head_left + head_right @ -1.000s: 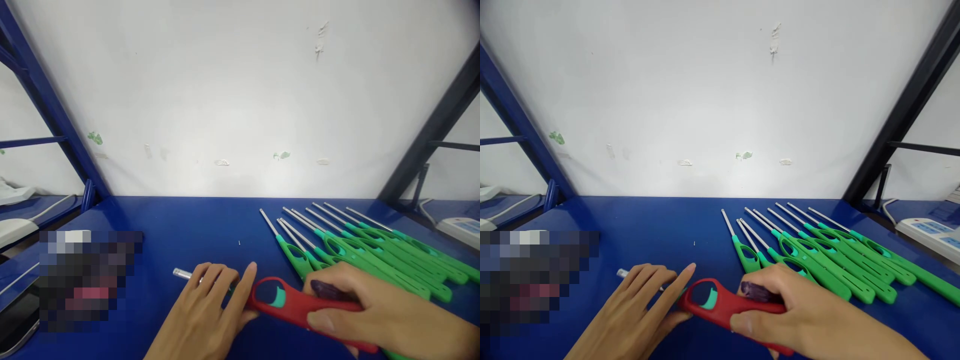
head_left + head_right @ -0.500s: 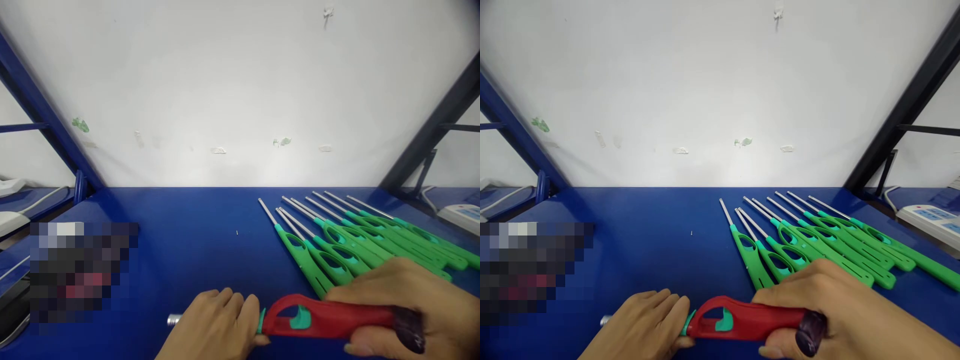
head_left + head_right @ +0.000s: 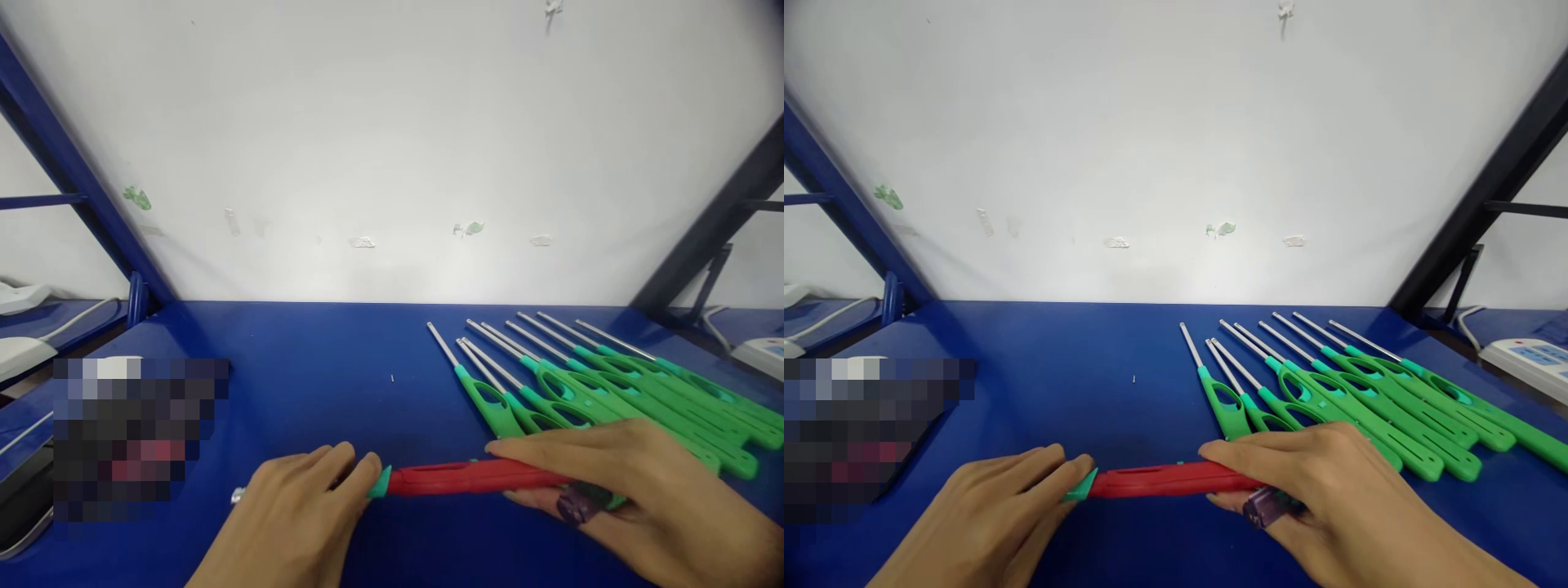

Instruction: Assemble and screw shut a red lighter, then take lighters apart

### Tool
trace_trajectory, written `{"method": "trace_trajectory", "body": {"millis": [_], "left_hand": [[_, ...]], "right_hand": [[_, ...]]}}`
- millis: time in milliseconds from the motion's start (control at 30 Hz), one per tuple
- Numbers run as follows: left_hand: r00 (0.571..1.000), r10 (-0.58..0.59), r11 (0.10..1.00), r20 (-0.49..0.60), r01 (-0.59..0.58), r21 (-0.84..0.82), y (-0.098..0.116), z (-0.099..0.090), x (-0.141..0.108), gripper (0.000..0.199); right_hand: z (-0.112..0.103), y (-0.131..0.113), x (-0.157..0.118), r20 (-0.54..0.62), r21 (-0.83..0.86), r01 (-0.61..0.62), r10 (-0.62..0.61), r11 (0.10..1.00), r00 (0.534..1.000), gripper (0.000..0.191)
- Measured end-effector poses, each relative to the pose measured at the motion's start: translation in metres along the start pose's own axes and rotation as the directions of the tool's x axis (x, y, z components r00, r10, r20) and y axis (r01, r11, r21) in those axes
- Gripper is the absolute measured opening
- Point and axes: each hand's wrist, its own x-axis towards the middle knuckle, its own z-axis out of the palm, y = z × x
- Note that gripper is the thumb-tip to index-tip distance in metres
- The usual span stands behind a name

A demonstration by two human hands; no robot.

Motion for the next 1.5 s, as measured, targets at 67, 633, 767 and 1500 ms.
{"method": "trace_trajectory", "body": {"millis": [67,633,767,1500], "left_hand": [[0.999,-0.014,0.999,-0.041,0.012,-0.03,-0.005,-0.002,-0.001,0.029],[0.902,-0.358,0.771,0.24,0.431,-0.47,-0.019,0.013,-0.018,0.015],[0.887,-0.361,0.742,0.288,0.46,-0.487,-0.015,0.011,-0.017,0.017],[0.893,-0.336,0.656,0.3,0.451,-0.606,-0.014,0.01,-0.012,0.016]], "right_hand": [[0.002,-0.001,0.002,0.057,0.061,0.009,-0.012,0.998,0.998,0.046],[0.041,-0.007,0.001,0.136,-0.168,0.018,0.006,0.986,0.991,0.054],[0.038,-0.012,0.006,0.175,-0.17,0.008,0.023,0.985,0.984,0.035],[0.077,-0.059,0.032,0.025,-0.227,0.014,-0.008,0.974,1.0,0.045]]}}
